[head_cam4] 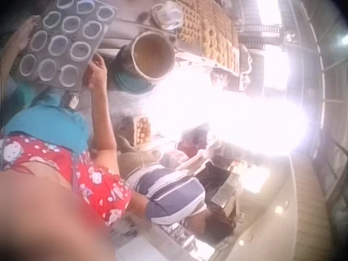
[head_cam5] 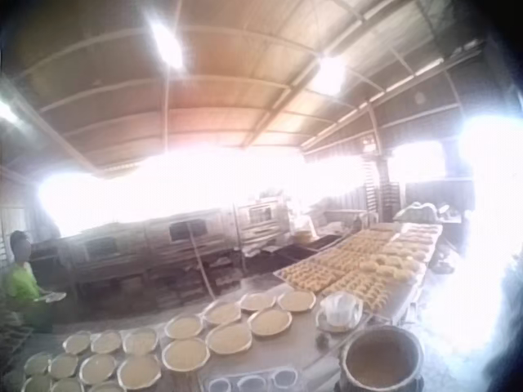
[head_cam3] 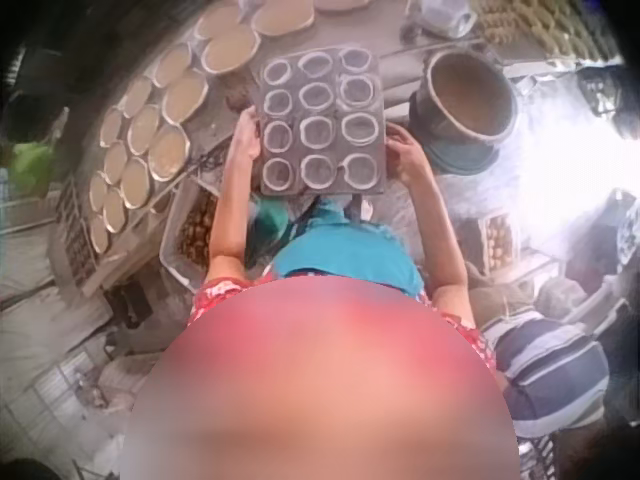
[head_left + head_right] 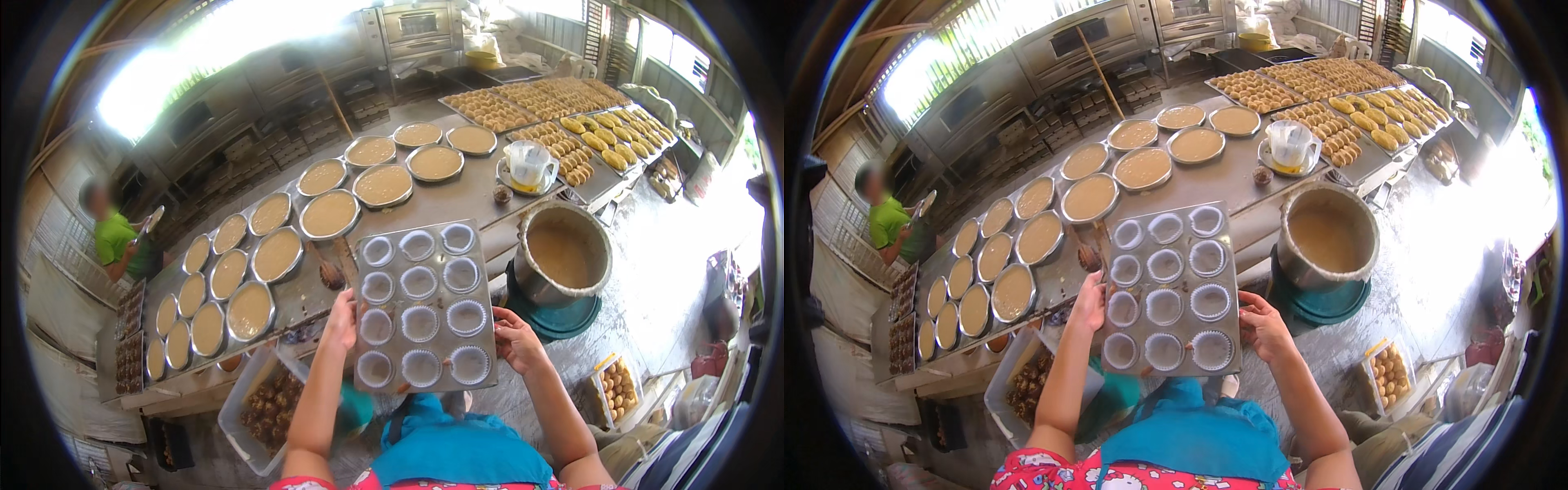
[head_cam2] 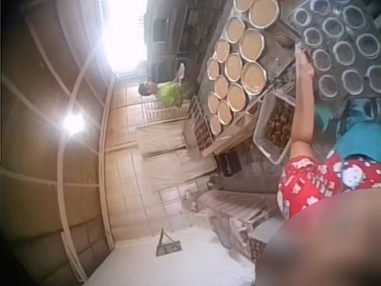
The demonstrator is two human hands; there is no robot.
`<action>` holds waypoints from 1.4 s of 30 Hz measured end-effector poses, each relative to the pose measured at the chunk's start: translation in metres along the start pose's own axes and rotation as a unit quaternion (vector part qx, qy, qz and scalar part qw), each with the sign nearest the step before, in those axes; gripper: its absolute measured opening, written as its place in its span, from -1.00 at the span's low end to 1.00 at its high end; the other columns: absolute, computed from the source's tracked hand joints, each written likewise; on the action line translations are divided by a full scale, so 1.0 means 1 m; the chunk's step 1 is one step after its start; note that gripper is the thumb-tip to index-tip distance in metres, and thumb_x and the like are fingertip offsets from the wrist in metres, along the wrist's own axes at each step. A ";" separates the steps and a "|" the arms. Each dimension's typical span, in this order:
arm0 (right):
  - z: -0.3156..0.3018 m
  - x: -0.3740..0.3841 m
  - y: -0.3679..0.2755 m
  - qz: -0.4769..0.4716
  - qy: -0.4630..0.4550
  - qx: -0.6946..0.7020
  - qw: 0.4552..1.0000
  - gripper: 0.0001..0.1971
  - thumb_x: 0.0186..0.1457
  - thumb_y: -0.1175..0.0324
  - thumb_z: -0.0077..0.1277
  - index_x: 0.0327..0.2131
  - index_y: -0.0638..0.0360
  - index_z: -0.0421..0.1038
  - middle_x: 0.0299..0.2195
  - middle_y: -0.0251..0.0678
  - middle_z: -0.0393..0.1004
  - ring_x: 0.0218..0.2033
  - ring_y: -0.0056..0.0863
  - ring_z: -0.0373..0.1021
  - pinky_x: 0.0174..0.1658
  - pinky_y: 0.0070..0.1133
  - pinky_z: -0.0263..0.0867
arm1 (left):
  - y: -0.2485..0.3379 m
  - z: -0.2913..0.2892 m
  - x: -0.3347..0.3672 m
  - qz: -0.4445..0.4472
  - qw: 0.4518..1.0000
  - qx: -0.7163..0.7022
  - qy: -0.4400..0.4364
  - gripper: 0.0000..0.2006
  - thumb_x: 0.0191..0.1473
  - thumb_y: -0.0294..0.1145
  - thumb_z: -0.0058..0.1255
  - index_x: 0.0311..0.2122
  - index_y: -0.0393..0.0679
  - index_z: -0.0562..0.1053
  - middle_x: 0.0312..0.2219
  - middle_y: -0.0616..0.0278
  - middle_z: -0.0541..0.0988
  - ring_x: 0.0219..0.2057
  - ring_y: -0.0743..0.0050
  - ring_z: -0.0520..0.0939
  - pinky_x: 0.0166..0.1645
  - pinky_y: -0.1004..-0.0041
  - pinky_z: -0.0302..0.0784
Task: The person pours batter from a large container into multiple round metal pans and small cupcake liners using a ladle. The person places filled pans on a stainless steel table and arranges filled liners in a tray. The person also places small round dough balls into some of the filled pans.
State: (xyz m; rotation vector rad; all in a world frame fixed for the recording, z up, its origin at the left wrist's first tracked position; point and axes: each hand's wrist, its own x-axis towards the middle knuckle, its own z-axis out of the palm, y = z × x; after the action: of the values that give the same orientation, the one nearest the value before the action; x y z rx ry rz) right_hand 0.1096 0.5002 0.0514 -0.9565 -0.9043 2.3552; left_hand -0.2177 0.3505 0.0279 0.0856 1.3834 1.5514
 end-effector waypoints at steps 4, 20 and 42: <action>-0.030 0.043 -0.028 -0.016 0.038 -0.014 0.999 -0.64 0.10 0.55 -0.11 0.01 0.14 0.22 -0.32 -0.36 0.38 -0.28 -0.52 0.39 -0.21 -0.48 0.39 | 0.035 0.058 0.097 -0.092 0.994 0.051 -0.041 -0.39 0.09 0.12 -0.28 -0.20 -0.39 0.39 -0.34 0.09 0.53 -0.30 0.32 0.52 -0.11 0.42 0.43; 0.002 0.224 -0.021 0.005 0.113 0.092 0.989 -0.70 0.13 0.53 -0.10 -0.09 0.08 0.12 -0.23 -0.35 0.29 -0.28 -0.52 0.34 -0.13 -0.34 0.39 | 0.136 0.175 0.392 -0.049 0.886 0.436 -0.151 -0.41 0.17 0.13 -0.35 0.18 -0.04 0.18 -0.17 0.15 0.46 -0.19 0.40 0.45 -0.03 0.42 0.32; 0.044 0.275 -0.014 0.101 0.056 0.036 0.993 -0.62 0.05 0.64 -0.16 -0.05 0.12 0.09 -0.11 -0.25 0.28 -0.08 -0.30 0.33 0.05 -0.27 0.28 | 0.089 0.023 0.230 0.212 0.763 0.595 0.133 -0.57 -0.30 -0.30 0.20 -0.19 -0.03 0.45 -0.16 0.08 0.45 -0.06 -0.04 0.37 0.01 0.22 0.33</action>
State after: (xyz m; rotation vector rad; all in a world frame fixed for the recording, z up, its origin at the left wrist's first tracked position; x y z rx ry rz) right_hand -0.1030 0.6568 -0.0372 -1.1871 -0.7036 2.4524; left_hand -0.3698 0.5412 -0.0185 1.0449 2.5272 0.7510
